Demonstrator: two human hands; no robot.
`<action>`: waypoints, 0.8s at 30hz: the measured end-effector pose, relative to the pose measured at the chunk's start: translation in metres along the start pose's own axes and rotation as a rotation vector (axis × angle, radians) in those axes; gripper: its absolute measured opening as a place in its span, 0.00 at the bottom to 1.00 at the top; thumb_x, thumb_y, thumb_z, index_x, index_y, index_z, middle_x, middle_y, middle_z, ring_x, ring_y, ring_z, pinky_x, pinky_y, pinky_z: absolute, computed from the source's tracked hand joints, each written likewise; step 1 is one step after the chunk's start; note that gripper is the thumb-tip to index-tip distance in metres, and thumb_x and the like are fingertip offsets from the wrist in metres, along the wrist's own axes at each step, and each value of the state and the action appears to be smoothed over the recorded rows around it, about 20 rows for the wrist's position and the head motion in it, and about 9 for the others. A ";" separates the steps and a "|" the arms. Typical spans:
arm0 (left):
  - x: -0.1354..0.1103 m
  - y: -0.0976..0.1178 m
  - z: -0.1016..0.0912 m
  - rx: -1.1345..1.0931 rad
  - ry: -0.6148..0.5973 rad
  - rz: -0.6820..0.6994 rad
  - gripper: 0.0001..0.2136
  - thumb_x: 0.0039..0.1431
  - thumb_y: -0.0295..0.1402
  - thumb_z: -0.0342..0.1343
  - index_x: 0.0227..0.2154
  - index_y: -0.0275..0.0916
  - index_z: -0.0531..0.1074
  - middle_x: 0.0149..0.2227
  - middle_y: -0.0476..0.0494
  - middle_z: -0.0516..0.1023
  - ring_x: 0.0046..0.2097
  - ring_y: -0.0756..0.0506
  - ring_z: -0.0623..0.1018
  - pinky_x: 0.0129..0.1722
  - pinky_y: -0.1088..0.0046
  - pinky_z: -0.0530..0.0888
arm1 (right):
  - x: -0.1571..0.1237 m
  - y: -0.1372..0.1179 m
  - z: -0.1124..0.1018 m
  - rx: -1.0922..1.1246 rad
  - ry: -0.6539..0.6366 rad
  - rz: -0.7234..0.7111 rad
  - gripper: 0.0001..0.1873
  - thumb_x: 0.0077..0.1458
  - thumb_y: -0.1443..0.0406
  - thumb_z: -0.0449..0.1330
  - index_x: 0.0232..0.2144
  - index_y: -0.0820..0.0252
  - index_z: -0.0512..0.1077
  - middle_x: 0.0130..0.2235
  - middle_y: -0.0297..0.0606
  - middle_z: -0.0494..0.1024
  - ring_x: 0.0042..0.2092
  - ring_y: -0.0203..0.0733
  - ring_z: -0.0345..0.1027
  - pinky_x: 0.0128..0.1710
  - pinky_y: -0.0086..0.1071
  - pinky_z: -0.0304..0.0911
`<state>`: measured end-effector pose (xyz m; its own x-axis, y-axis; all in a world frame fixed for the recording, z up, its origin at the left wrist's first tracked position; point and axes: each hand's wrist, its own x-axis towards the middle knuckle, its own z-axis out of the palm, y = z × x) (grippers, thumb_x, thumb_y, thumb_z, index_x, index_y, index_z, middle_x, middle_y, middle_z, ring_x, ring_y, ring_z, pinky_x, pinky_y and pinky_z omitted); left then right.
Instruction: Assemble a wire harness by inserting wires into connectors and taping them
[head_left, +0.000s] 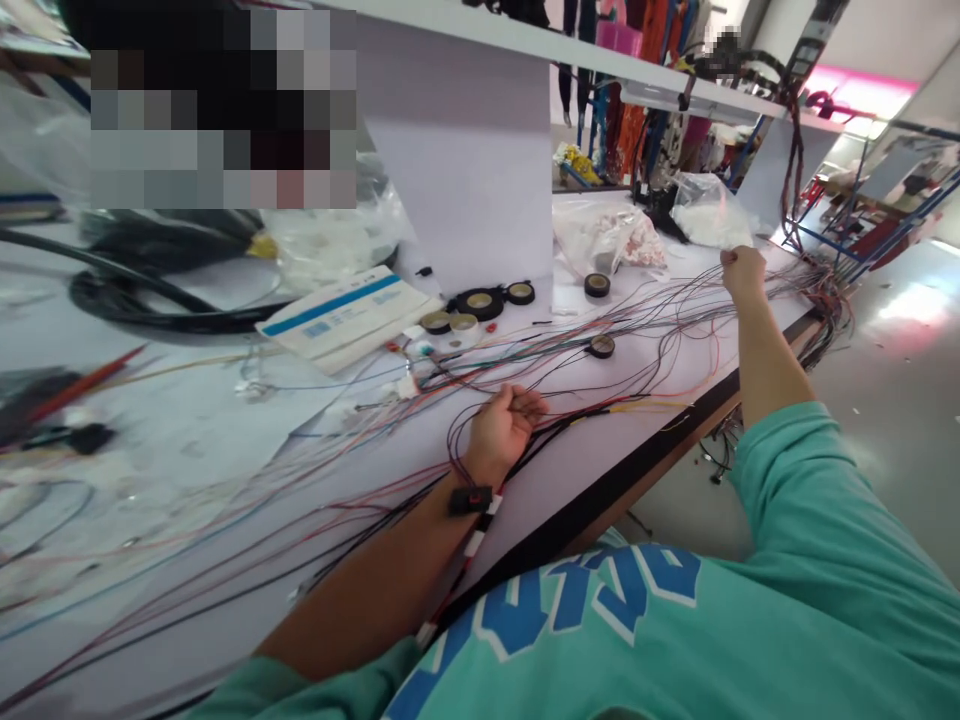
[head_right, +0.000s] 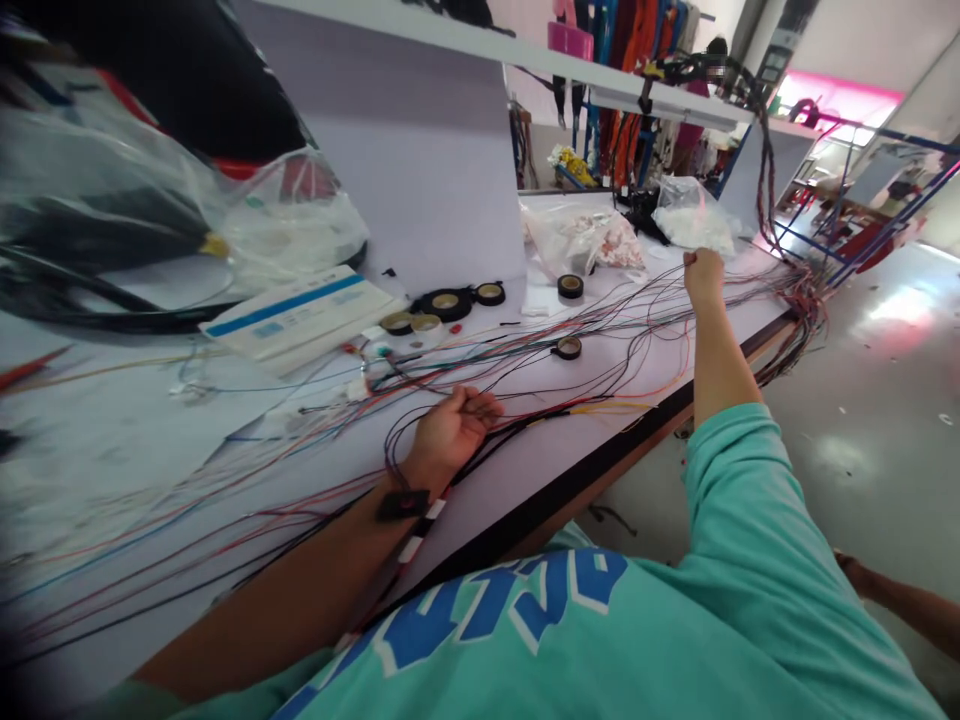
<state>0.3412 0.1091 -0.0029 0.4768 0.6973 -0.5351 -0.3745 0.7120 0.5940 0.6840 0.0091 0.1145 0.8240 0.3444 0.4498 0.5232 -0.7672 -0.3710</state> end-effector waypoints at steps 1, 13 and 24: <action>-0.001 0.000 0.000 -0.001 0.003 -0.001 0.19 0.64 0.27 0.40 0.17 0.35 0.64 0.16 0.46 0.71 0.19 0.49 0.72 0.24 0.73 0.72 | 0.002 0.008 -0.001 0.015 -0.009 0.013 0.11 0.55 0.70 0.51 0.25 0.69 0.70 0.34 0.53 0.74 0.44 0.41 0.68 0.42 0.31 0.59; -0.008 0.007 0.003 -0.003 -0.031 -0.074 0.22 0.66 0.28 0.36 0.18 0.34 0.66 0.17 0.46 0.71 0.21 0.50 0.73 0.25 0.74 0.73 | -0.014 -0.029 -0.014 0.862 -0.222 -0.101 0.07 0.55 0.72 0.53 0.25 0.64 0.65 0.23 0.30 0.67 0.22 0.26 0.64 0.26 0.22 0.64; -0.073 0.087 0.036 -0.152 -0.092 -0.063 0.18 0.68 0.34 0.33 0.27 0.33 0.63 0.18 0.49 0.69 0.15 0.58 0.68 0.10 0.91 0.62 | -0.037 -0.048 0.002 0.634 -0.497 -0.120 0.05 0.50 0.73 0.60 0.23 0.67 0.69 0.18 0.31 0.68 0.23 0.31 0.67 0.30 0.26 0.68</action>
<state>0.3017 0.1173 0.1096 0.5713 0.6451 -0.5074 -0.4538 0.7635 0.4596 0.6289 0.0341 0.1134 0.6770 0.7188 0.1579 0.5146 -0.3089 -0.7999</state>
